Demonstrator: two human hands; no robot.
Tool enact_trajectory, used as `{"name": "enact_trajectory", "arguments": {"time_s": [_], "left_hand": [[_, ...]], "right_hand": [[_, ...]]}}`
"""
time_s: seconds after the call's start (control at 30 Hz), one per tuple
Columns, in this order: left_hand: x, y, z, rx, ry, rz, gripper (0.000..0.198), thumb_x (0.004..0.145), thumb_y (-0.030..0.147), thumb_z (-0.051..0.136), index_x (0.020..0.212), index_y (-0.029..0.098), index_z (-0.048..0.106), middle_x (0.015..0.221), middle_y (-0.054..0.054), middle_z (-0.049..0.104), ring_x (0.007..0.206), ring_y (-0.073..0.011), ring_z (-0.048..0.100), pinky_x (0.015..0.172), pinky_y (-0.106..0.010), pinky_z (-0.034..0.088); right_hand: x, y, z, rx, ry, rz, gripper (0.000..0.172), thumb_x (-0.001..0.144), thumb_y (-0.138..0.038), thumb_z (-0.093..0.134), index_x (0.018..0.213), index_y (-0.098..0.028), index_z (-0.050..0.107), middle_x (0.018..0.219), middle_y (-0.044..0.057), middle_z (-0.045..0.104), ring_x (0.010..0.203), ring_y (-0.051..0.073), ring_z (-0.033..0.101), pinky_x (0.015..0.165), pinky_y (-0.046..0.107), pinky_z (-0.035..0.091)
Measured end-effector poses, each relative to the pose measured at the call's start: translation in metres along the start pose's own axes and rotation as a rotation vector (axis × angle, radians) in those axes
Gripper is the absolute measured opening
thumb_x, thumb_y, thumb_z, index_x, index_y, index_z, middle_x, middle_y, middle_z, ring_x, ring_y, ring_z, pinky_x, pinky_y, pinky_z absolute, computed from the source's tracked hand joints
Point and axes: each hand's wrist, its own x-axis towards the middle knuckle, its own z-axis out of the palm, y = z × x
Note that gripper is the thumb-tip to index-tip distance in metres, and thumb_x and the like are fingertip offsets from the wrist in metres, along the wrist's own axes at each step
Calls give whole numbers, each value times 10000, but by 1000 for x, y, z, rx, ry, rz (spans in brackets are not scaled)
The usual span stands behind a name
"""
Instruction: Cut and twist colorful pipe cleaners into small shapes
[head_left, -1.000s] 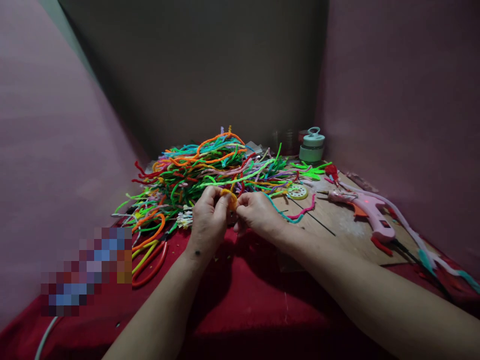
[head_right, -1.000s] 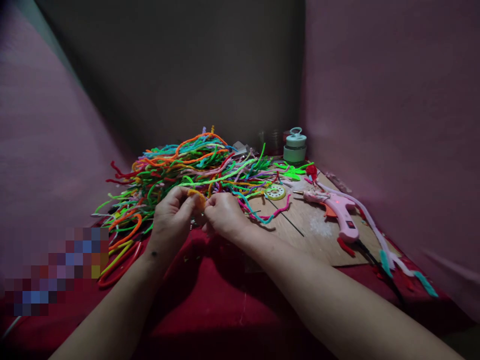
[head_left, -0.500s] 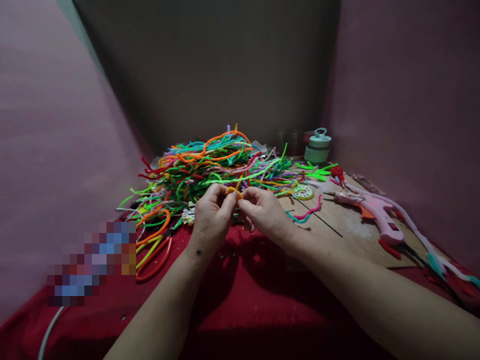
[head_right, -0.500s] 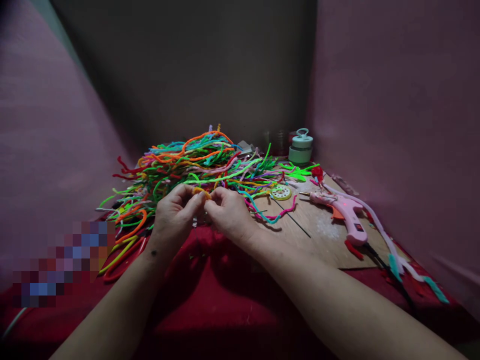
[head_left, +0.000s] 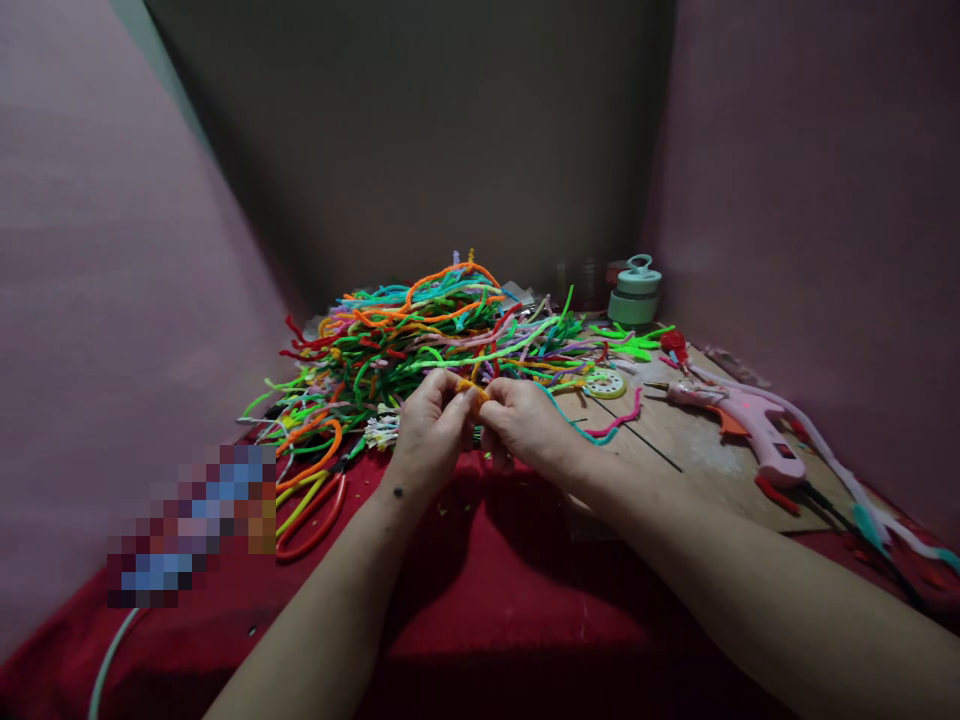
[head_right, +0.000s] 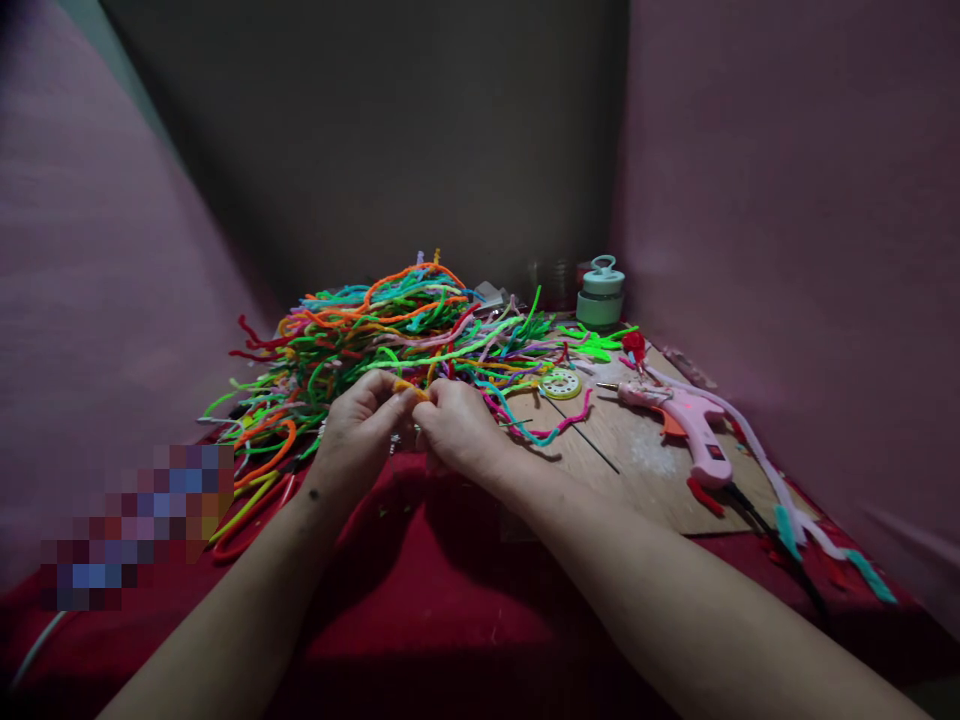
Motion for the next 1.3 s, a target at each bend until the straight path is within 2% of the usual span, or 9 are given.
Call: {"name": "enact_trajectory", "arguments": {"time_s": [0.07, 0.17, 0.37, 0.57, 0.73, 0.9, 1.07, 1.17, 1.3], "left_hand": [[1, 2, -2, -50, -22, -29, 139, 724, 271, 569, 675, 184, 473, 490, 63, 453, 398, -70, 406, 390, -193, 321], [3, 2, -4, -116, -9, -55, 149, 698, 264, 606, 692, 175, 486, 504, 70, 467, 395, -52, 399, 379, -169, 322], [3, 3, -6, -232, -46, -126, 170, 680, 247, 629, 813, 165, 560, 492, 72, 489, 374, -44, 396, 368, -159, 327], [4, 2, -13, -268, -184, -205, 204, 676, 280, 643, 818, 136, 617, 560, 27, 561, 435, -61, 472, 426, -181, 380], [5, 0, -15, -180, -205, -213, 170, 692, 297, 633, 693, 137, 574, 537, 27, 551, 447, -66, 481, 449, -183, 382], [4, -1, -15, -142, -239, -223, 193, 696, 320, 632, 693, 140, 563, 542, 10, 567, 478, -91, 517, 475, -199, 393], [7, 2, -22, -209, -219, -201, 271, 654, 345, 670, 827, 150, 595, 674, 9, 599, 490, -78, 512, 476, -205, 400], [7, 6, -27, -79, -255, -202, 272, 633, 327, 685, 811, 139, 603, 665, 14, 586, 478, -65, 481, 466, -198, 379], [5, 8, -27, 169, -249, -116, 172, 700, 309, 608, 684, 142, 571, 516, 52, 482, 437, -57, 396, 443, -189, 318]], "right_hand": [[1, 2, 0, 197, -95, 104, 86, 766, -222, 433, 692, -178, 432, 486, -22, 550, 318, 97, 479, 331, 199, 375], [2, 3, 0, 354, -148, 188, 83, 764, -203, 449, 692, -163, 456, 514, -8, 578, 342, 107, 515, 337, 216, 427], [3, 2, -2, 464, -152, 174, 88, 735, -133, 470, 652, -142, 499, 507, -5, 584, 343, 102, 517, 331, 218, 441], [4, 4, -6, 400, -163, 187, 75, 672, -87, 482, 633, -131, 528, 513, 7, 604, 345, 109, 527, 330, 222, 450], [5, 7, -6, 312, -212, 163, 75, 643, -116, 498, 612, -123, 567, 529, 22, 607, 364, 120, 541, 345, 235, 457], [5, 7, -7, 216, -250, 94, 110, 653, -211, 558, 571, -137, 564, 452, -7, 551, 340, 99, 494, 369, 220, 411], [7, 7, -10, 100, -119, -5, 135, 644, -271, 595, 606, -143, 574, 452, -46, 476, 389, 64, 411, 404, 197, 311], [9, 6, -14, 90, -32, -63, 193, 641, -324, 605, 669, -132, 599, 542, -39, 491, 477, 64, 388, 458, 201, 287], [11, 8, -15, 91, -33, -92, 187, 639, -315, 587, 671, -131, 587, 580, -37, 486, 516, 71, 370, 492, 212, 277]]}}
